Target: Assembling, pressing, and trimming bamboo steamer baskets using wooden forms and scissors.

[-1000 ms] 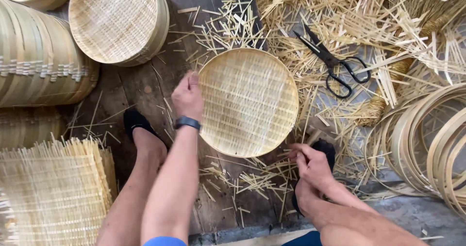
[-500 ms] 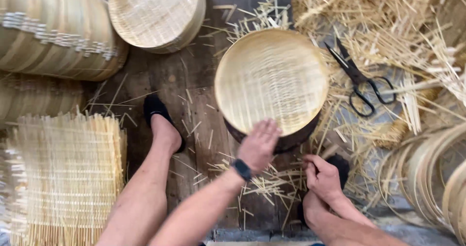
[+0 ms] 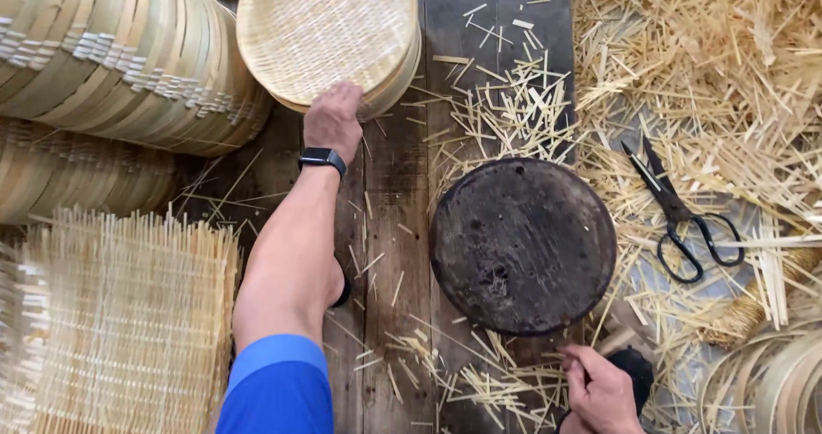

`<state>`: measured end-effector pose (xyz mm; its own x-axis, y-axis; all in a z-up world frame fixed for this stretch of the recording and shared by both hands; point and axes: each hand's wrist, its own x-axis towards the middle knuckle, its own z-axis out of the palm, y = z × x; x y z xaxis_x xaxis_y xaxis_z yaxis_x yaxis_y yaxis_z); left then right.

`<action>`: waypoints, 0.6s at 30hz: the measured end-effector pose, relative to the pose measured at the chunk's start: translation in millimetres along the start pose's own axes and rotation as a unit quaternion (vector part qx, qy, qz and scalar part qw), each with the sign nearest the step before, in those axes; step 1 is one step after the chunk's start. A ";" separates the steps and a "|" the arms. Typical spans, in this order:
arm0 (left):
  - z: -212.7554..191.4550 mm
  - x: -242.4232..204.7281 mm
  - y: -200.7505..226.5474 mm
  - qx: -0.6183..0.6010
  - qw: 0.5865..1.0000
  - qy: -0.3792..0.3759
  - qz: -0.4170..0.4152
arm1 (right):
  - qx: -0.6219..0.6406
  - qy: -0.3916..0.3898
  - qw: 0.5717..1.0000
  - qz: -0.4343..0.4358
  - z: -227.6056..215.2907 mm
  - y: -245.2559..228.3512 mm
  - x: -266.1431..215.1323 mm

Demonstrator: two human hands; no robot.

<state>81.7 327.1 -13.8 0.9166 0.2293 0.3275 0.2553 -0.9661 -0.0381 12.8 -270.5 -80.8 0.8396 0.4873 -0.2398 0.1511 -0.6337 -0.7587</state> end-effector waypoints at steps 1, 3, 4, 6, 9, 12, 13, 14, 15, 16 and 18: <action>7.5 1.6 -5.9 -0.013 0.999 0.012 -0.027 | -0.007 -0.005 1.000 0.012 1.2 4.3 -1.5; 16.0 3.4 -7.5 -0.035 0.999 0.005 -0.042 | -0.009 -0.002 1.000 0.005 1.0 3.7 0.1; 18.6 1.4 -8.8 -0.053 0.997 -0.001 -0.057 | -0.008 -0.002 1.000 -0.004 1.3 3.4 -0.8; 17.6 -1.9 -8.0 -0.061 0.996 -0.007 -0.057 | -0.011 -0.008 1.000 -0.003 -0.8 -0.4 -0.8; 18.5 -5.8 -8.3 -0.073 0.996 -0.011 -0.047 | -0.019 -0.012 1.000 -0.004 -0.8 -2.6 -1.4; 15.0 -5.7 -10.1 -0.089 0.995 -0.016 -0.045 | -0.025 -0.009 1.000 -0.010 1.4 -1.8 0.7; 13.6 -4.8 -9.7 -0.102 0.993 -0.022 -0.050 | -0.027 -0.006 1.000 -0.014 2.0 -0.7 1.3; 14.9 -4.5 -8.4 -0.103 0.993 -0.022 -0.049 | -0.027 -0.005 1.000 -0.013 0.3 -4.7 1.2; 16.1 -4.4 -6.7 -0.103 0.992 -0.043 -0.063 | -0.037 -0.001 0.999 -0.015 -1.6 -8.6 0.7; 15.4 -5.2 -6.9 -0.099 0.990 -0.062 -0.078 | -0.047 0.001 0.999 -0.020 -2.6 -12.4 1.7; 27.3 -14.6 -18.9 -0.068 0.992 -0.071 -0.074 | -0.042 -0.004 0.999 0.000 -3.6 -14.2 1.6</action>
<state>71.9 345.3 -43.7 0.9084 0.3757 0.1837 0.3562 -0.9252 0.1307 13.8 -262.9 -68.3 0.8359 0.4914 -0.2445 0.1948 -0.6821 -0.7049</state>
